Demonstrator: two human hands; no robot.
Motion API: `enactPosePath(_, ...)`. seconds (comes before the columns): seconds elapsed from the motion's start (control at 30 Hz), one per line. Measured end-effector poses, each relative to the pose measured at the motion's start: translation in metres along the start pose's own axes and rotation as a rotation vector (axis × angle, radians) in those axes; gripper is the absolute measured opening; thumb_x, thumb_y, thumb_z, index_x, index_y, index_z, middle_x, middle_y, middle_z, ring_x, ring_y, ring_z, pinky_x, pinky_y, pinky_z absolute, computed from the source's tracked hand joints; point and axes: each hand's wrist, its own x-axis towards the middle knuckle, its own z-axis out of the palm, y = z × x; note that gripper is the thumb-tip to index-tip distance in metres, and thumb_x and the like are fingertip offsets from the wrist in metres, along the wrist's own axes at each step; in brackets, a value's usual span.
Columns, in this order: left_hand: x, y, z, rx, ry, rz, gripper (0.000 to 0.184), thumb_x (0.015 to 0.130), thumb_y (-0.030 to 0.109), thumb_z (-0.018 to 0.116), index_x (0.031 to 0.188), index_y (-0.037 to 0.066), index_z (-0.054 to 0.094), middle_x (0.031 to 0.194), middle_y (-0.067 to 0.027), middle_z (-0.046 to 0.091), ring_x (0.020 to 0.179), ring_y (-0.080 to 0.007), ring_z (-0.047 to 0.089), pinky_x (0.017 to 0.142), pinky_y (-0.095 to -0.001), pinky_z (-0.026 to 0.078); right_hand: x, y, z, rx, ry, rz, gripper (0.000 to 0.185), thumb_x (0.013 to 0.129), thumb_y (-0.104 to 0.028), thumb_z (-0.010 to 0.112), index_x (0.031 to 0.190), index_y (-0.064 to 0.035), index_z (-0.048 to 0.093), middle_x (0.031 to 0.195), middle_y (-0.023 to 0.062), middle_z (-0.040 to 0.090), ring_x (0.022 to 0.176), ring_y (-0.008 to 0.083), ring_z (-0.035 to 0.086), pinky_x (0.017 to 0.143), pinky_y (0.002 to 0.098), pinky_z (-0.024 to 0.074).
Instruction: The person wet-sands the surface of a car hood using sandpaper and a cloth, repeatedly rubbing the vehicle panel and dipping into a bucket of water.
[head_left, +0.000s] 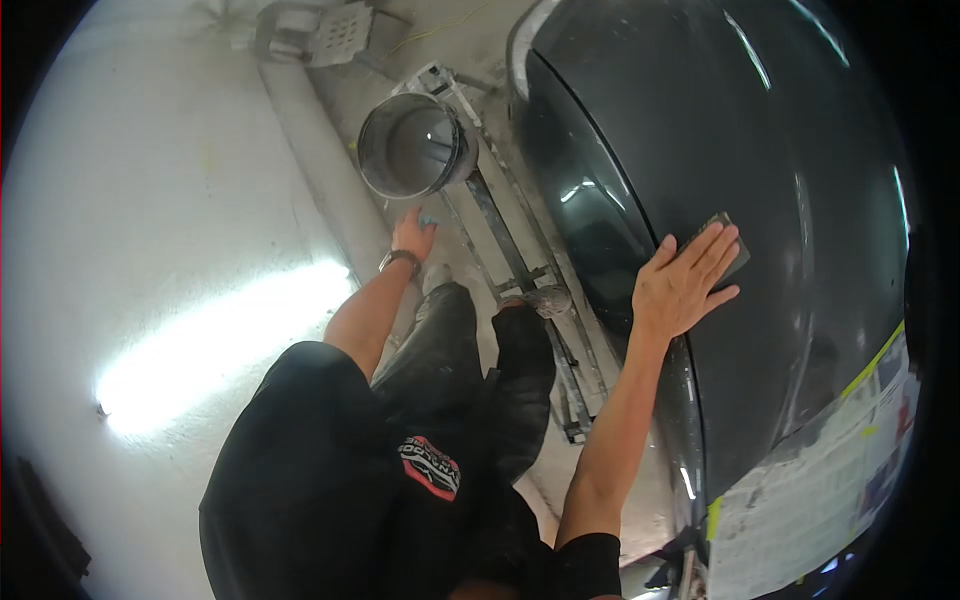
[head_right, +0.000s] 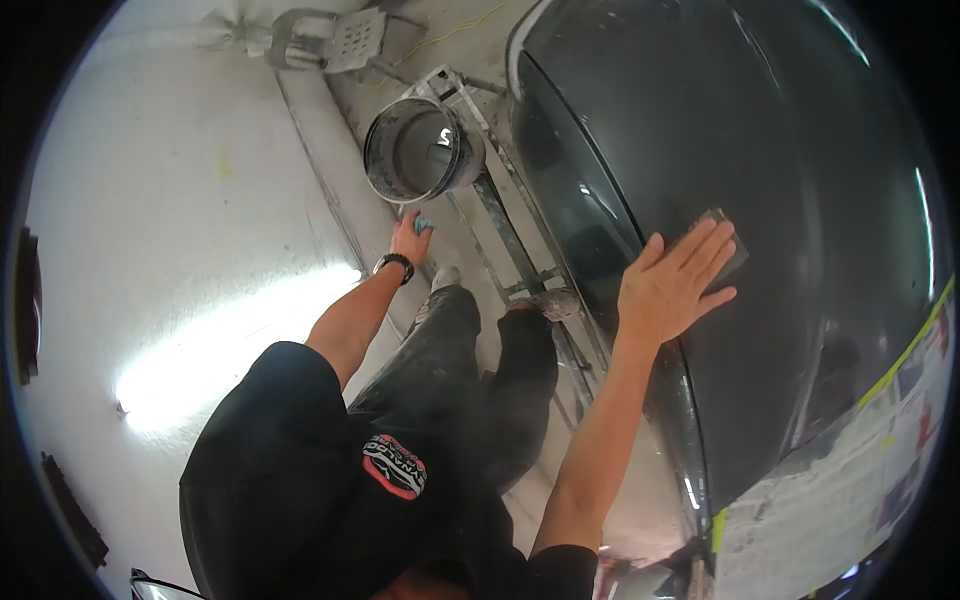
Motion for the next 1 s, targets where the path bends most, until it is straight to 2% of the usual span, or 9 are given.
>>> enactPosePath(0.27,0.026,0.01,-0.02,0.23,-0.2,0.294,0.061,0.095,0.052,0.072,0.136,0.008,0.065,0.126,-0.028,0.063,0.117,-0.0461,0.062,0.104,-0.0514,0.05,-0.005,0.0,0.01,0.026,0.134,0.049,0.063,0.11,-0.044,0.046,0.163,-0.0107,0.039,0.172,0.0056,0.033,0.157,0.0256,0.035,0.121,0.0659,0.0314)
enactPosePath(0.47,0.102,-0.028,-0.044,0.284,-0.217,0.488,0.055,0.1,0.05,0.065,0.134,0.006,0.066,0.127,-0.0257,0.066,0.119,-0.0445,0.062,0.105,-0.0508,0.049,-0.004,0.003,0.021,-0.071,0.257,0.018,0.059,0.11,-0.042,0.047,0.16,-0.011,0.044,0.168,0.0052,0.041,0.154,0.0252,0.04,0.121,0.0617,0.0344)
enactPosePath(0.53,0.111,-0.029,-0.059,0.28,-0.198,0.561,0.052,0.101,0.048,0.064,0.13,0.005,0.066,0.123,-0.0253,0.069,0.115,-0.0441,0.064,0.101,-0.05,0.051,-0.007,0.005,0.029,-0.102,0.343,-0.005,0.056,0.111,-0.04,0.047,0.158,-0.0105,0.047,0.165,0.0068,0.045,0.153,0.0267,0.042,0.122,0.0595,0.0349)
enactPosePath(0.67,0.192,-0.055,0.005,0.066,-0.192,0.782,0.047,0.1,0.043,0.064,0.119,0.0,0.069,0.107,-0.0273,0.072,0.105,-0.0463,0.067,0.093,-0.0522,0.052,-0.014,0.003,0.031,-0.134,0.428,-0.005,0.05,0.112,-0.038,0.045,0.152,-0.0097,0.053,0.16,0.0103,0.052,0.15,0.0291,0.045,0.121,0.0555,0.0363)
enactPosePath(0.77,0.226,-0.034,0.029,-0.306,-0.232,0.774,0.046,0.102,0.039,0.062,0.124,-0.001,0.067,0.101,-0.0238,0.074,0.092,-0.0413,0.07,0.084,-0.0466,0.054,-0.003,-0.013,0.053,-0.218,0.552,0.153,0.052,0.111,-0.04,0.045,0.152,-0.009,0.053,0.158,0.0123,0.053,0.148,0.0311,0.047,0.122,0.0565,0.0347)
enactPosePath(0.83,0.208,-0.063,0.023,-0.443,-0.304,0.661,0.047,0.102,0.039,0.062,0.126,-0.001,0.066,0.097,-0.0215,0.074,0.087,-0.0365,0.071,0.082,-0.0442,0.054,-0.004,-0.037,0.054,-0.258,0.548,0.202,0.054,0.11,-0.04,0.045,0.151,-0.0057,0.052,0.159,0.0146,0.051,0.149,0.0336,0.044,0.12,0.0612,0.0341)
enactPosePath(0.87,0.241,-0.087,0.044,-0.364,-0.377,0.599,0.048,0.101,0.039,0.065,0.129,0.0,0.065,0.092,-0.0147,0.073,0.078,-0.0259,0.068,0.075,-0.0398,0.054,0.001,-0.042,0.051,-0.304,0.552,0.229,0.054,0.111,-0.04,0.044,0.151,-0.0046,0.051,0.159,0.0159,0.05,0.15,0.0343,0.043,0.12,0.0628,0.0337)
enactPosePath(0.97,0.239,-0.089,0.028,-0.503,-0.54,0.529,0.045,0.102,0.04,0.066,0.128,0.003,0.065,0.092,-0.006,0.067,0.077,-0.0125,0.062,0.059,-0.0327,0.048,-0.003,-0.059,0.047,-0.028,0.386,0.253,0.055,0.112,-0.038,0.041,0.151,-0.0009,0.05,0.159,0.0221,0.048,0.15,0.038,0.042,0.119,0.0655,0.0328)
enactPosePath(1.0,0.252,-0.093,0.037,-0.564,-0.577,0.497,0.048,0.099,0.038,0.07,0.131,0.003,0.064,0.096,-0.0053,0.067,0.075,-0.0146,0.062,0.058,-0.0336,0.049,-0.01,-0.074,0.042,0.144,0.381,0.222,0.054,0.112,-0.038,0.041,0.15,0.0001,0.051,0.158,0.023,0.049,0.149,0.0393,0.043,0.12,0.0628,0.033)
